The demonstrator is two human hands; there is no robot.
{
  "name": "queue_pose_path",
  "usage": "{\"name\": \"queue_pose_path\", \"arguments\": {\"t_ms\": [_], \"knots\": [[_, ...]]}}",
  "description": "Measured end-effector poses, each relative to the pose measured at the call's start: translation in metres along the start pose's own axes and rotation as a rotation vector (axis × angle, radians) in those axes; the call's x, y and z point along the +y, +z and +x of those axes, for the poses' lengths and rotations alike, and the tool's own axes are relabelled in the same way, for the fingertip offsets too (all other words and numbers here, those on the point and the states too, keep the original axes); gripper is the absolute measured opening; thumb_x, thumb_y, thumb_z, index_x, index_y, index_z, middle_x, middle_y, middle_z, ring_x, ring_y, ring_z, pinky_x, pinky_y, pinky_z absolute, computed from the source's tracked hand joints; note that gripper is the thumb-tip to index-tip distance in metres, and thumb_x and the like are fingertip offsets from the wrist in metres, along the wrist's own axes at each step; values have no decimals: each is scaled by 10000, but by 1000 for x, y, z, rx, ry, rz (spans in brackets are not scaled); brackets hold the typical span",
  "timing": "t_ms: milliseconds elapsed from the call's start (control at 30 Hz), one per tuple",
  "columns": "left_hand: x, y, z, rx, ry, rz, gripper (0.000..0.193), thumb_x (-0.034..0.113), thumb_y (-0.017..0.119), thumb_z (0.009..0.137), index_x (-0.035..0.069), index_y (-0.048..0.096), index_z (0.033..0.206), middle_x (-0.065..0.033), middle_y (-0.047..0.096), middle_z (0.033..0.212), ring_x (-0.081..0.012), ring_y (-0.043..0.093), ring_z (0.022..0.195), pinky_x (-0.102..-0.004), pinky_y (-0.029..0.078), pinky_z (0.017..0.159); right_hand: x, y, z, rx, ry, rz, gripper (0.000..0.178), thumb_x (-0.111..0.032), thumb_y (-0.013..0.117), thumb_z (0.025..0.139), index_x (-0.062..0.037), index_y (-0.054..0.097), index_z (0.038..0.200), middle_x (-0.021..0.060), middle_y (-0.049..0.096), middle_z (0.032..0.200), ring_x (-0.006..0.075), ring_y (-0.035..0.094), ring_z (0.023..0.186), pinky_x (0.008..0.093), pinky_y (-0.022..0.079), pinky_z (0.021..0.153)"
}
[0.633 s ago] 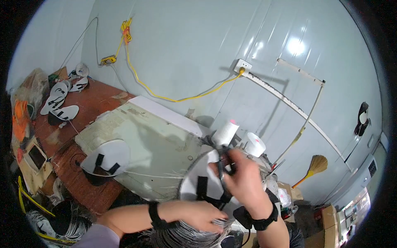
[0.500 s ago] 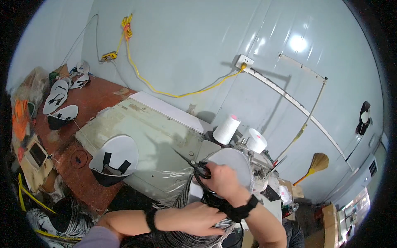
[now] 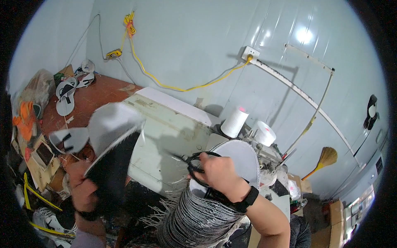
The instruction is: Stitching and trimming upper components of a shoe using a sewing machine and scissors.
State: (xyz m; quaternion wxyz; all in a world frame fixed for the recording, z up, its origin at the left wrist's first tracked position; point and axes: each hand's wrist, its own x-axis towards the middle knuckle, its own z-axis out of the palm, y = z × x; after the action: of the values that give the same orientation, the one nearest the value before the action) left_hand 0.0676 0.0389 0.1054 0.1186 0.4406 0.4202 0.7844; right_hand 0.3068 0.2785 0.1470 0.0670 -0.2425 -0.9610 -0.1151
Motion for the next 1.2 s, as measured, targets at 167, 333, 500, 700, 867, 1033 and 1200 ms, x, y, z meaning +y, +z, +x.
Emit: {"name": "queue_pose_path", "arguments": {"t_ms": [167, 333, 500, 700, 867, 1033, 1200], "knots": [[-41, 152, 62, -408, 113, -71, 156, 135, 581, 932, 13, 571, 835, -126, 570, 674, -130, 582, 641, -312, 445, 549, 13, -52, -22, 487, 352, 752, 200, -109, 646, 833, 3, 577, 984, 114, 666, 845, 162, 597, 590, 286, 460, 507], [-67, 224, 1, -1469, 273, 446, 350, 365, 552, 921, 28, 585, 1011, -208, 656, 818, -382, 647, 755, -447, 518, 676, 9, -70, -36, 564, 335, 605, 296, -79, 698, 765, 27, 556, 1002, 148, 668, 822, 295, 674, 815, 361, 522, 738], [-87, 100, -19, -932, 426, 478, 756, 541, 619, 839, -6, 438, 1329, -211, 512, 1276, -365, 508, 1179, -501, 325, 1025, 12, -18, -19, -20, 134, 147, 421, -362, 732, 760, -15, 593, 955, 201, 634, 710, 400, 628, 686, 455, 506, 629], [-28, -92, -4, -449, -405, 1100, 251, 190, 729, 746, -26, 619, 682, -151, 580, 579, -288, 611, 582, -388, 418, 544, 10, -15, -21, 100, -93, 116, 533, -495, 686, 778, -3, 564, 943, 145, 593, 604, 353, 633, 617, 420, 500, 560], [7, -42, -9, -149, -16, 190, 196, 140, 706, 739, -50, 657, 744, -81, 632, 632, -201, 616, 592, -279, 444, 582, -3, -6, -3, 81, -44, -44, 548, -541, 656, 802, -13, 554, 909, 126, 601, 606, 355, 628, 587, 422, 498, 534], [-19, 118, 65, -345, -90, -287, 187, 162, 613, 933, -22, 594, 956, -75, 614, 747, -25, 511, 727, -266, 451, 598, 16, -36, -26, 269, 332, 491, 382, -275, 754, 806, 17, 576, 976, 154, 640, 708, 300, 648, 660, 375, 501, 625], [-39, 186, 57, -447, 371, -121, 209, 105, 624, 895, 18, 492, 759, -185, 501, 641, -344, 510, 547, -362, 387, 488, 22, -76, -58, 335, 475, 806, 400, -303, 726, 857, 44, 561, 970, 55, 608, 730, 116, 566, 630, 265, 461, 571]]}}
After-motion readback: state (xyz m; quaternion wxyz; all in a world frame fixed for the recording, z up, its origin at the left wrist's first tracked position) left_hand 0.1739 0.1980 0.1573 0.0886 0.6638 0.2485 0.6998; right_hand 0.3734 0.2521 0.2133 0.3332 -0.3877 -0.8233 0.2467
